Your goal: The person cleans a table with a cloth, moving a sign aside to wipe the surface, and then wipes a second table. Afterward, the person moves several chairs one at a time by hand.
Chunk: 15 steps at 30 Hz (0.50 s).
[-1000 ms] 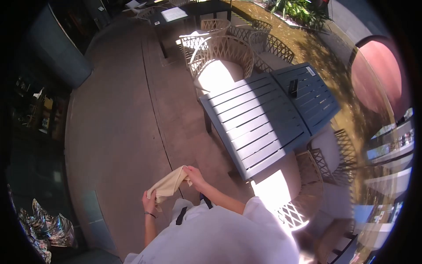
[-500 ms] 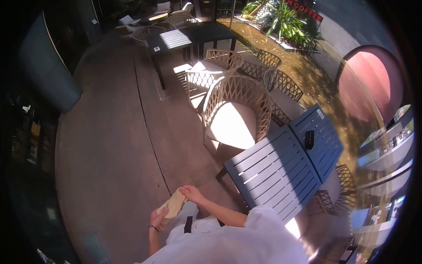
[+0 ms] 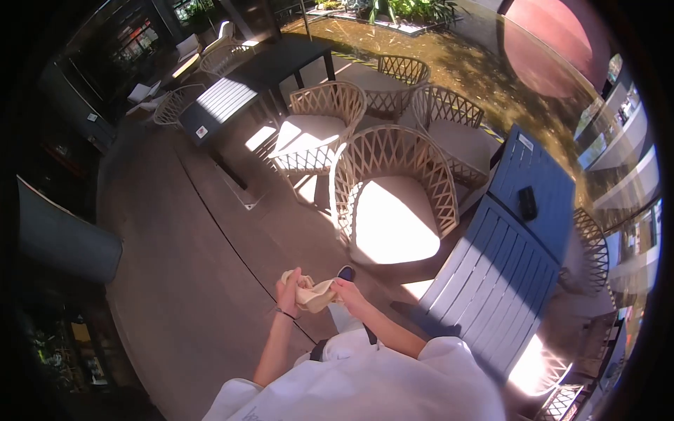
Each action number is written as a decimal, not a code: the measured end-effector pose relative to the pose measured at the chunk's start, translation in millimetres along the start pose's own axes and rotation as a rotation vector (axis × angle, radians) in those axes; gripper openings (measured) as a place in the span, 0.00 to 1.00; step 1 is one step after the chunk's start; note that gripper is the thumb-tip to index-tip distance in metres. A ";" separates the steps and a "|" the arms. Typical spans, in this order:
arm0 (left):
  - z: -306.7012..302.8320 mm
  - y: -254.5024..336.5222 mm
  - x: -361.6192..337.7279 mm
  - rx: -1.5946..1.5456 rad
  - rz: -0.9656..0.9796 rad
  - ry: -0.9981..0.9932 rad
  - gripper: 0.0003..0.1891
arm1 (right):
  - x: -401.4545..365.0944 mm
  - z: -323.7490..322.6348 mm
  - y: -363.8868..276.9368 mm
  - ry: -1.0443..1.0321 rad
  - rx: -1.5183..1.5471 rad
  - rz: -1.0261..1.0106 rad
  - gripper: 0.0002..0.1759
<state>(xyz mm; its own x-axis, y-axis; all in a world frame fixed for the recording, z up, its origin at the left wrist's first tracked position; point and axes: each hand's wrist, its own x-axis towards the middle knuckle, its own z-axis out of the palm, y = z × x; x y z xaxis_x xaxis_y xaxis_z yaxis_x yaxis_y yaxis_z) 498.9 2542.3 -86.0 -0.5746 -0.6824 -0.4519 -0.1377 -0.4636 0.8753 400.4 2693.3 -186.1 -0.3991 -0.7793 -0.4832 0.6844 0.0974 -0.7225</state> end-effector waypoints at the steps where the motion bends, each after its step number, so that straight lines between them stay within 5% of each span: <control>1: 14.2 8.8 26.7 0.102 0.000 0.004 0.16 | 24.1 -7.9 -8.7 -0.023 0.109 0.038 0.14; 6: 60.5 55.4 170.5 0.417 0.056 0.011 0.17 | 141.6 -10.1 -70.7 -0.224 0.663 0.188 0.17; 9: 71.2 59.3 283.1 0.869 0.939 -0.215 0.15 | 216.0 -20.0 -89.4 -0.122 0.792 0.139 0.18; 10: 93.3 67.0 299.0 0.492 0.471 -0.221 0.15 | 241.6 -24.5 -83.9 -0.115 0.885 0.113 0.18; 14: 185.5 143.5 362.9 1.585 0.483 -0.389 0.28 | 325.6 -22.0 -114.3 0.327 1.175 0.000 0.20; 15: 203.9 149.9 388.9 1.596 0.576 -0.493 0.28 | 338.3 -23.3 -121.5 0.364 1.208 -0.022 0.20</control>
<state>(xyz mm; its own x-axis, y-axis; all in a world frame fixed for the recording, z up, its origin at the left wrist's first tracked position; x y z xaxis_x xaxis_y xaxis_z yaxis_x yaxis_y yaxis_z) 90.2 2322.7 -95.4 -0.9553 -0.1874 -0.2287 -0.2565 0.9101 0.3256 168.0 2432.3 -273.2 -0.4309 -0.5396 -0.7233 0.7185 -0.6901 0.0868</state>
